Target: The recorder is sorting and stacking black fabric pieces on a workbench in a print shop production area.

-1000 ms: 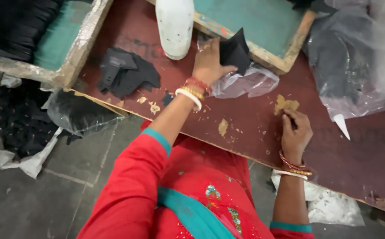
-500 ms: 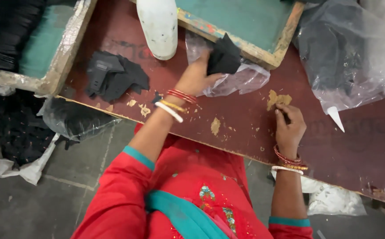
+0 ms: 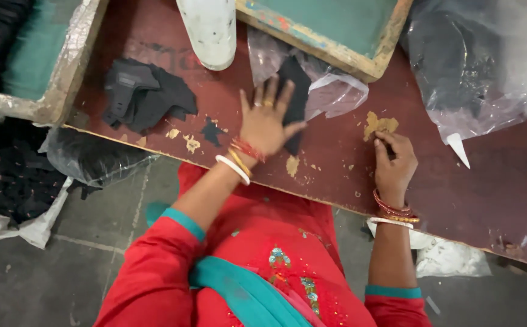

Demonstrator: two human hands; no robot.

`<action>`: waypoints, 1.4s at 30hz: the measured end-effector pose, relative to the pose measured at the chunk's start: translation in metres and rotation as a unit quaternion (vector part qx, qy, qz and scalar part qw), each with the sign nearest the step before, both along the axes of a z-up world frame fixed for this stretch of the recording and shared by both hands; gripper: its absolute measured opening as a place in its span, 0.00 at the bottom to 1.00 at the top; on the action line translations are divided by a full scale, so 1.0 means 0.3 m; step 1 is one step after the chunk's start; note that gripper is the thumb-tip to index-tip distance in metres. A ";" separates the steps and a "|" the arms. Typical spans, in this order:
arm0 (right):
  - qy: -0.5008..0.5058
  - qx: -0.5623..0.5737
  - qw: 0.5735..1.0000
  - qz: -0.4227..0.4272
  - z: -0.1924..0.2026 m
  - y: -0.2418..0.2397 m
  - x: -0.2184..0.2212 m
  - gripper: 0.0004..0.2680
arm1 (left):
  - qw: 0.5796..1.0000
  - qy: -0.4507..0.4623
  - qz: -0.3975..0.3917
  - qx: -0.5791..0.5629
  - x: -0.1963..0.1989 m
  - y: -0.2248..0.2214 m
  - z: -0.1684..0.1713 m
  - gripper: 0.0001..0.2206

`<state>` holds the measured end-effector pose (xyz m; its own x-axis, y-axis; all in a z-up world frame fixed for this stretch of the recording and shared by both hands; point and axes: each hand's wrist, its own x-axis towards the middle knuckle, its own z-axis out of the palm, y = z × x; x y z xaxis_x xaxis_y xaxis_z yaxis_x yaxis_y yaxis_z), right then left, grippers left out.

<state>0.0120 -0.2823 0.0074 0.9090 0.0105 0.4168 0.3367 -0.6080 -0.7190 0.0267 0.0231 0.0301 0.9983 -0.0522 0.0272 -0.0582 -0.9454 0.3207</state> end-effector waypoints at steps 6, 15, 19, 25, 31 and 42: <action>-0.013 -0.010 1.000 -0.003 0.024 0.021 -0.029 0.06 | 0.980 -0.195 0.003 -0.047 -0.130 -0.003 0.004 0.35; 0.088 -0.065 0.986 0.127 0.166 0.270 -0.160 0.06 | 0.966 -0.095 -0.094 -0.221 -0.363 0.081 -0.090 0.19; 0.063 -0.072 0.971 0.220 0.135 0.349 -0.159 0.07 | 0.962 -0.063 -0.048 -0.262 -0.368 0.064 -0.071 0.17; -0.009 -0.182 0.927 0.328 0.084 0.424 -0.103 0.09 | 0.968 -0.040 -0.037 -0.246 -0.355 0.056 -0.094 0.17; -0.030 -0.176 0.928 0.328 0.084 0.377 -0.187 0.09 | 0.961 -0.072 -0.034 -0.266 -0.367 0.057 -0.103 0.17; 0.085 -0.119 0.972 0.185 0.121 0.261 -0.133 0.07 | 0.975 -0.188 0.029 -0.118 -0.376 0.205 0.048 0.29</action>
